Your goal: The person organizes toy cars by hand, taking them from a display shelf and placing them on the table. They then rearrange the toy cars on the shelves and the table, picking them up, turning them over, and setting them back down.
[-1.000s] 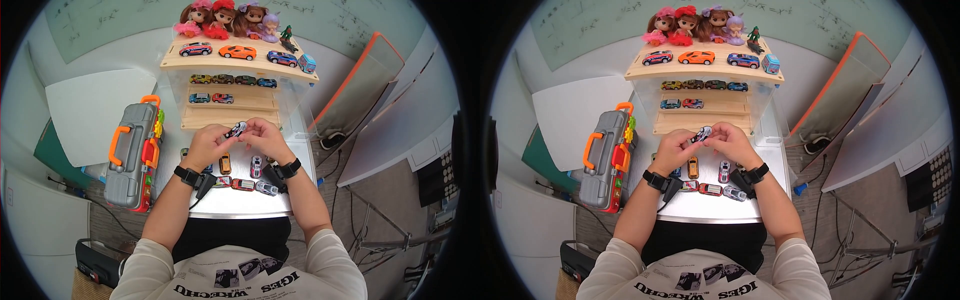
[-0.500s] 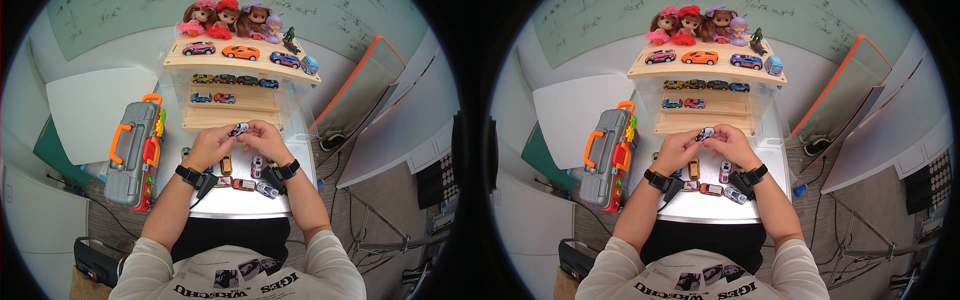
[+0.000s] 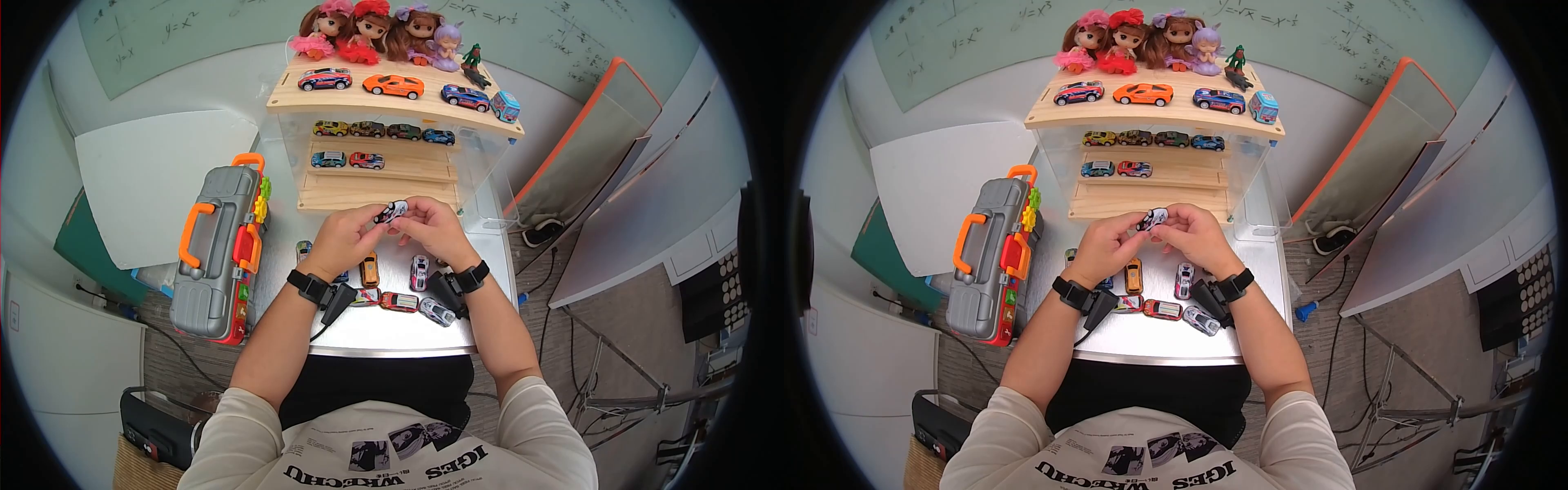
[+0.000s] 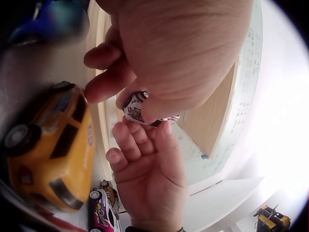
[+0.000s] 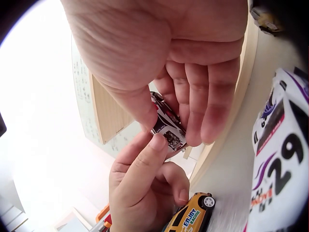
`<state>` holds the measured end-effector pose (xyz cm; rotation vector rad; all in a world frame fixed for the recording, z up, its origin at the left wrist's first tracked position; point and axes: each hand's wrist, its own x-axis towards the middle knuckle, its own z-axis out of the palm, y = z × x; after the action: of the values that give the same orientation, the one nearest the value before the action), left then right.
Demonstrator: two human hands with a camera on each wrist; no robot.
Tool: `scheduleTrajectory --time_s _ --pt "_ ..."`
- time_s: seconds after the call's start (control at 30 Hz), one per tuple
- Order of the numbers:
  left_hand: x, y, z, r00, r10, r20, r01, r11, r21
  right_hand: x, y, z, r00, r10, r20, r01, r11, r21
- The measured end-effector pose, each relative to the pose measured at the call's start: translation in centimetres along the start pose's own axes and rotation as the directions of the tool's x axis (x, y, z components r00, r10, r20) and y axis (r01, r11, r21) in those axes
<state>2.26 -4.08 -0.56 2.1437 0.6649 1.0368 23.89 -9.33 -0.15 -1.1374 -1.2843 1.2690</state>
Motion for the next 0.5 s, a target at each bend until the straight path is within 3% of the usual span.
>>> scheduleTrajectory --time_s 0.5 --pt "-0.04 -0.14 0.1 0.998 0.048 -0.034 -0.048 0.999 0.011 0.07 0.08 0.29 1.0 -0.02 -0.004 0.02 0.998 0.054"
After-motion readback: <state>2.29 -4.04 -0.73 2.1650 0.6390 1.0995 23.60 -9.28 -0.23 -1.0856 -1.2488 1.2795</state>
